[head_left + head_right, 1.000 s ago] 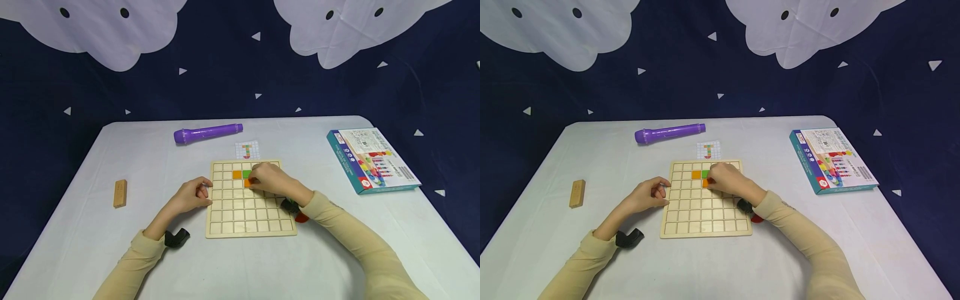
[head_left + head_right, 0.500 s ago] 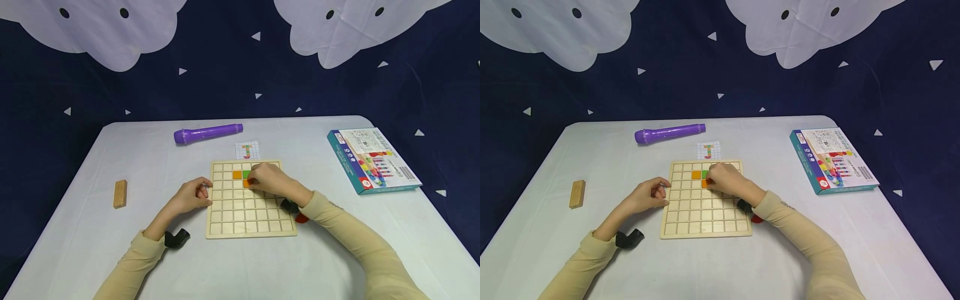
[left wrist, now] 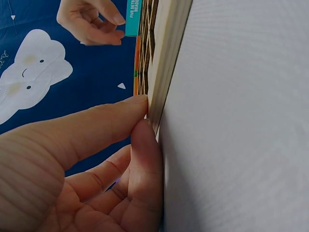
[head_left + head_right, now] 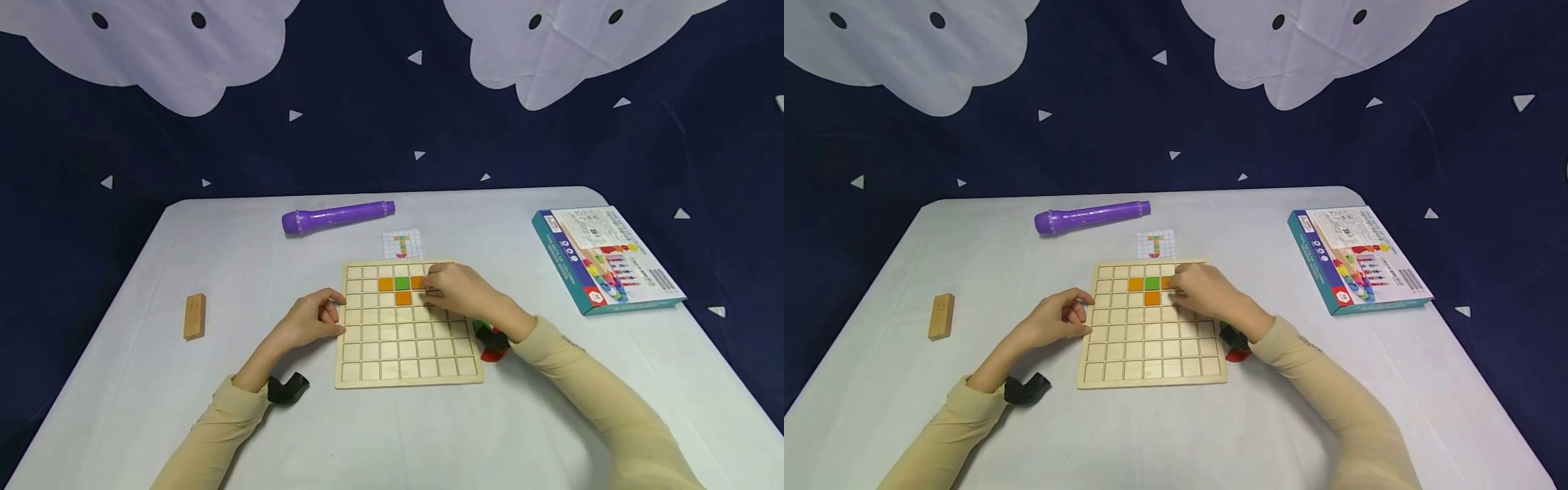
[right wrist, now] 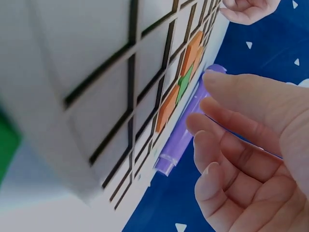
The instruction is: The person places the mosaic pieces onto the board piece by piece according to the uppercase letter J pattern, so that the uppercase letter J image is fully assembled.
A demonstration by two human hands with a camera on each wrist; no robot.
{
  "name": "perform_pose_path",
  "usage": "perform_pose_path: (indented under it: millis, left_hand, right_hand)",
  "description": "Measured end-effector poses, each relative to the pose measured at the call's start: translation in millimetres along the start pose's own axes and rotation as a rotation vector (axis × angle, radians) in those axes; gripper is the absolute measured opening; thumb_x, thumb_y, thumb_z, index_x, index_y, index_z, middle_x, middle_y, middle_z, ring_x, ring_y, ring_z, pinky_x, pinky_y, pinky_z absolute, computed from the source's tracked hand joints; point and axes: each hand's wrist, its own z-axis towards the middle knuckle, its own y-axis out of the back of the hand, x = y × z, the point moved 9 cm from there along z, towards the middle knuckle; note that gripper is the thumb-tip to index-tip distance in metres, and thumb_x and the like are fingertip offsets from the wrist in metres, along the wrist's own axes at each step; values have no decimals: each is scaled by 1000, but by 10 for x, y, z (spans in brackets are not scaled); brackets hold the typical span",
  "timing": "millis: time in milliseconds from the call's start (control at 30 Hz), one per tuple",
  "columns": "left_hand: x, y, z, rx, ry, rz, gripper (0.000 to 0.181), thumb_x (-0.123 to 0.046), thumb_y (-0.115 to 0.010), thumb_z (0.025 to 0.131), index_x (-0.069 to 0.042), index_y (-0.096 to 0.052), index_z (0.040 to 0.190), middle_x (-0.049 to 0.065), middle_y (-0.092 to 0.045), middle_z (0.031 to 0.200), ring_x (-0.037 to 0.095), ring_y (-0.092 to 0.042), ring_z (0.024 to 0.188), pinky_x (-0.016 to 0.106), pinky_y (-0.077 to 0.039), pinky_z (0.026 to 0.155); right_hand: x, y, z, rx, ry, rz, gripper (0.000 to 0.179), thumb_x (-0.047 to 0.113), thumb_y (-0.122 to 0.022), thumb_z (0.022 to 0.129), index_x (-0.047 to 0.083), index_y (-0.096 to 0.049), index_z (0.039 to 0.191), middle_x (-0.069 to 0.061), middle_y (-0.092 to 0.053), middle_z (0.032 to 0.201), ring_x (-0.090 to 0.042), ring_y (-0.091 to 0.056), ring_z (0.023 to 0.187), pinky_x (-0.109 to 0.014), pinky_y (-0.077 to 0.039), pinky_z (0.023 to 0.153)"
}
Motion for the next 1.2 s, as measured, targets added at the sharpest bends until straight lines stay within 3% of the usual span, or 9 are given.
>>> perform_pose_path:
  millis: [133,600,1200]
  left_hand:
    - [1,0,0,2,-4,7,46,-4,-75,73,2,-56,114,9,-58,80,9,-52,64,20,-43,57]
    - [-11,0,-8,5,-7,-1,44,-4,-75,74,2,-56,114,8,-58,79,10,-52,64,20,-43,57]
    - [3,-3,-6,4,0,0,45,-4,-74,74,2,-56,115,10,-58,81,10,-52,65,20,-44,58]
  right_hand:
    - [-49,45,-102,-8,-17,-12,2,11,-70,82,11,-71,82,-1,-63,76,-7,-51,67,-22,-46,62]
    - [-191,143,-449,-38,-76,-22,8,11,-73,79,7,-73,86,-1,-67,80,-8,-57,70,-23,-49,63]
    - [-389,141,-848,-43,-135,63,11,12,-72,80,7,-73,90,1,-68,84,-6,-57,73,-24,-52,68]
